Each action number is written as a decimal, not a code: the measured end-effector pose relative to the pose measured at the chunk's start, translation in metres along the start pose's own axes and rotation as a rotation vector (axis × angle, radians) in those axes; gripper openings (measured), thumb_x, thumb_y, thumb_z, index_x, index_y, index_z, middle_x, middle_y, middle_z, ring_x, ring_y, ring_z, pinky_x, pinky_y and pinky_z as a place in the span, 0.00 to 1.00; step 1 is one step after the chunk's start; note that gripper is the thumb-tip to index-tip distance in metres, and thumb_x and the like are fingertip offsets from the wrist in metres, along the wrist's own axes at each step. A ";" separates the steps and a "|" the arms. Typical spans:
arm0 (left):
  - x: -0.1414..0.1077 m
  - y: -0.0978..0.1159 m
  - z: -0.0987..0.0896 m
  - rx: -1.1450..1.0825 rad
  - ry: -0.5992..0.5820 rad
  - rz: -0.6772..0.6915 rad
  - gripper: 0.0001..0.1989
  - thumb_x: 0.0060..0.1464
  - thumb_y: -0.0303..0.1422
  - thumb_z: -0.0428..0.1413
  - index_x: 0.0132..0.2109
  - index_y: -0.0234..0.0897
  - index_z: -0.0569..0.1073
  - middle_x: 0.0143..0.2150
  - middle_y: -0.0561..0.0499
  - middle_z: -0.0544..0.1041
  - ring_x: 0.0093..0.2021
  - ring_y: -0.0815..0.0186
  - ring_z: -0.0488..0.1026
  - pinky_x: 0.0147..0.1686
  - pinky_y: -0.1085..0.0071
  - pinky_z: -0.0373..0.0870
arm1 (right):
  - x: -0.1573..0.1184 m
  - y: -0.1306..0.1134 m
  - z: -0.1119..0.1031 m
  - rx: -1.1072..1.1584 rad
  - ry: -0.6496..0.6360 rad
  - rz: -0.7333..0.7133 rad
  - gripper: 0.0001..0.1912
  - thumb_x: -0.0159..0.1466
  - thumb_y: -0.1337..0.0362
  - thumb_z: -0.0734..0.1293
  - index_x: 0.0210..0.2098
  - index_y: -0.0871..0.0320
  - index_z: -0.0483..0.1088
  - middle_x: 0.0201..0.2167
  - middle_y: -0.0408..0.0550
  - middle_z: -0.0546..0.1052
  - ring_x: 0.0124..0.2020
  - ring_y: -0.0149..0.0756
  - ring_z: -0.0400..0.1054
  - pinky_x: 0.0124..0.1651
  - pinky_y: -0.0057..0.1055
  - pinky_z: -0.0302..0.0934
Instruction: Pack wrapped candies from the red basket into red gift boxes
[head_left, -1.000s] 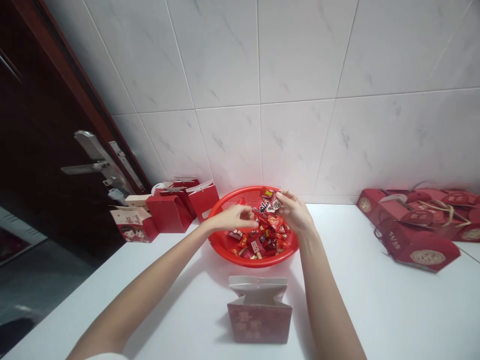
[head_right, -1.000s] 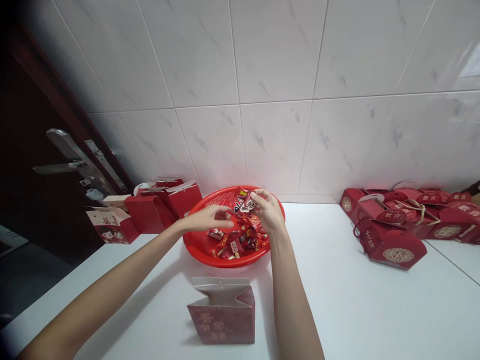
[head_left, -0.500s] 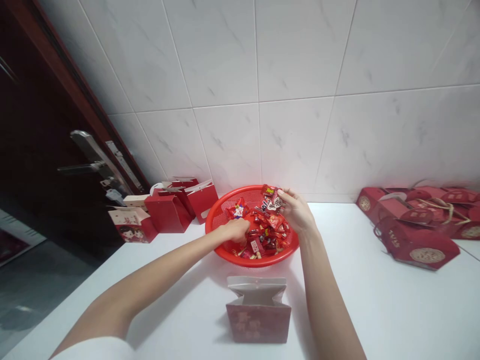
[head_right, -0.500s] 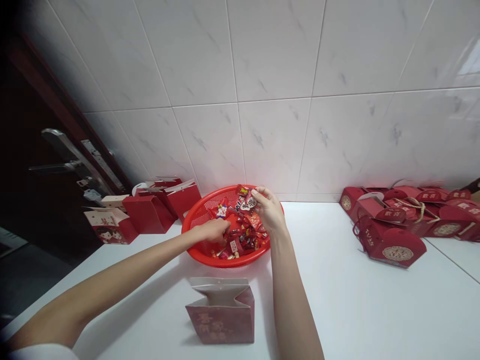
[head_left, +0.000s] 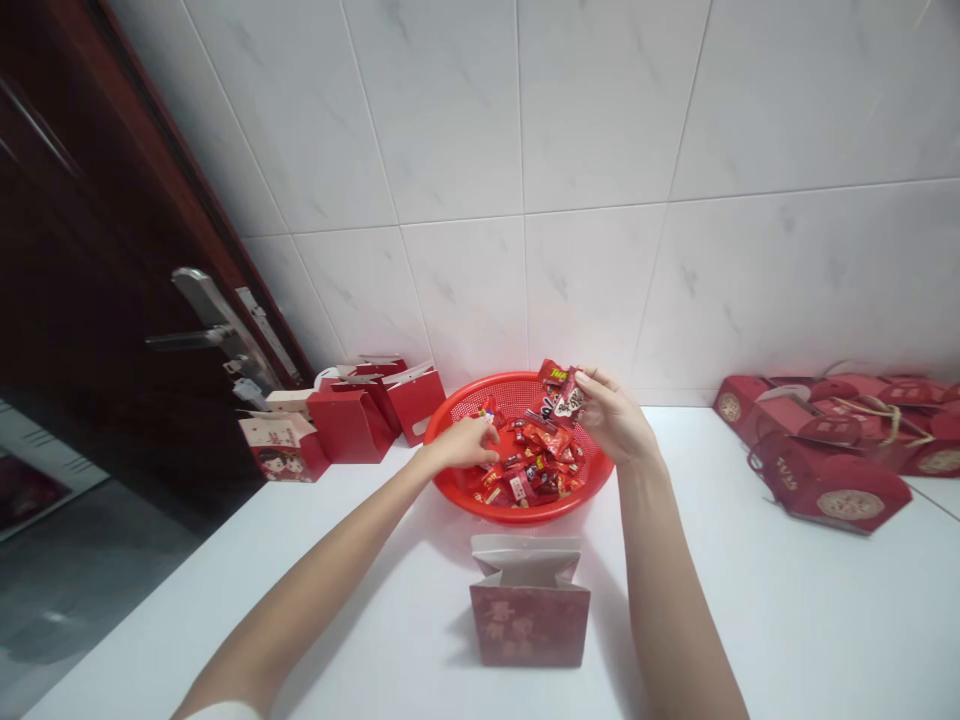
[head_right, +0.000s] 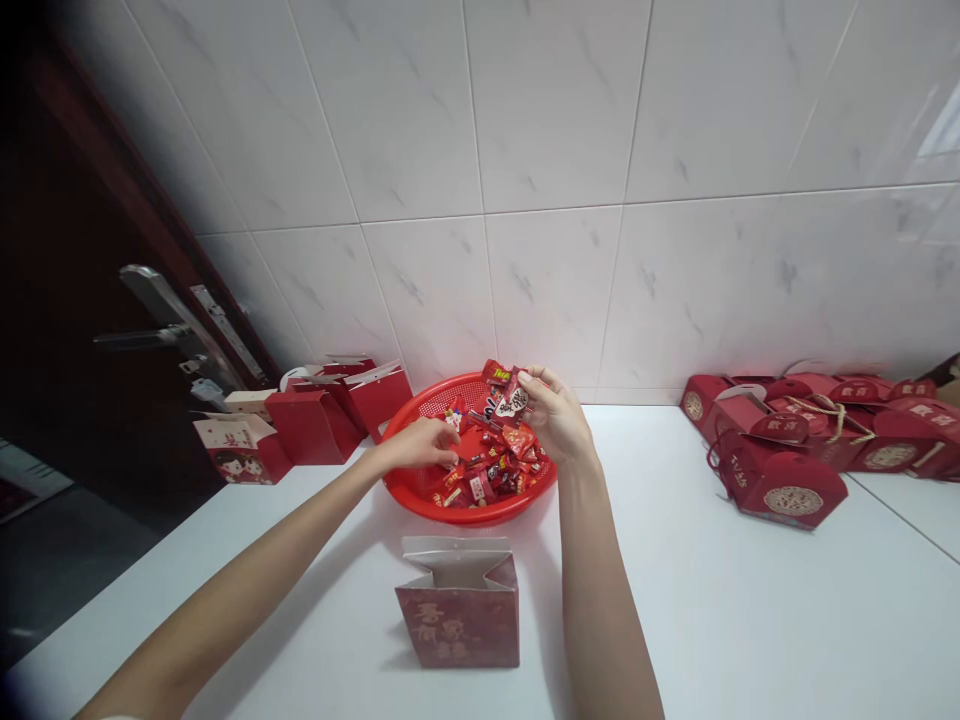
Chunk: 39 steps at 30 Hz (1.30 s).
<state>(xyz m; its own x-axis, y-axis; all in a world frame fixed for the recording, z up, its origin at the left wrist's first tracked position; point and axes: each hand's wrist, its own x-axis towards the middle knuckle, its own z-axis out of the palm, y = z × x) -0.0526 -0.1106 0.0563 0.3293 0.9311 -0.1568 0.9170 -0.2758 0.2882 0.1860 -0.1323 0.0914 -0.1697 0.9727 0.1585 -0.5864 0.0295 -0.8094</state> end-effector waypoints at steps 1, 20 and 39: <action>0.003 0.001 0.005 0.074 -0.060 -0.031 0.14 0.50 0.36 0.60 0.44 0.38 0.79 0.40 0.46 0.82 0.41 0.58 0.78 0.37 0.70 0.69 | -0.002 -0.001 0.002 -0.007 -0.006 -0.002 0.20 0.44 0.58 0.81 0.30 0.55 0.70 0.26 0.39 0.76 0.25 0.28 0.67 0.28 0.24 0.62; 0.000 0.014 0.008 0.048 -0.175 0.089 0.13 0.40 0.23 0.58 0.36 0.35 0.80 0.29 0.50 0.78 0.34 0.59 0.76 0.34 0.69 0.70 | -0.038 -0.011 0.001 -0.019 0.013 0.000 0.18 0.45 0.59 0.81 0.30 0.55 0.73 0.27 0.41 0.77 0.25 0.29 0.68 0.28 0.25 0.64; -0.070 0.069 -0.011 -0.841 0.457 0.483 0.20 0.56 0.34 0.59 0.55 0.38 0.70 0.38 0.50 0.78 0.40 0.62 0.77 0.45 0.63 0.75 | -0.055 -0.009 0.016 -0.070 -0.035 -0.038 0.20 0.49 0.56 0.81 0.33 0.57 0.70 0.25 0.38 0.73 0.24 0.26 0.65 0.27 0.23 0.63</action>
<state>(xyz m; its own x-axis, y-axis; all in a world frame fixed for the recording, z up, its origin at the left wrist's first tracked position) -0.0146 -0.1924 0.0974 0.3402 0.8167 0.4661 0.2053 -0.5482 0.8107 0.1878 -0.1898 0.0994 -0.1770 0.9619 0.2081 -0.5363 0.0830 -0.8399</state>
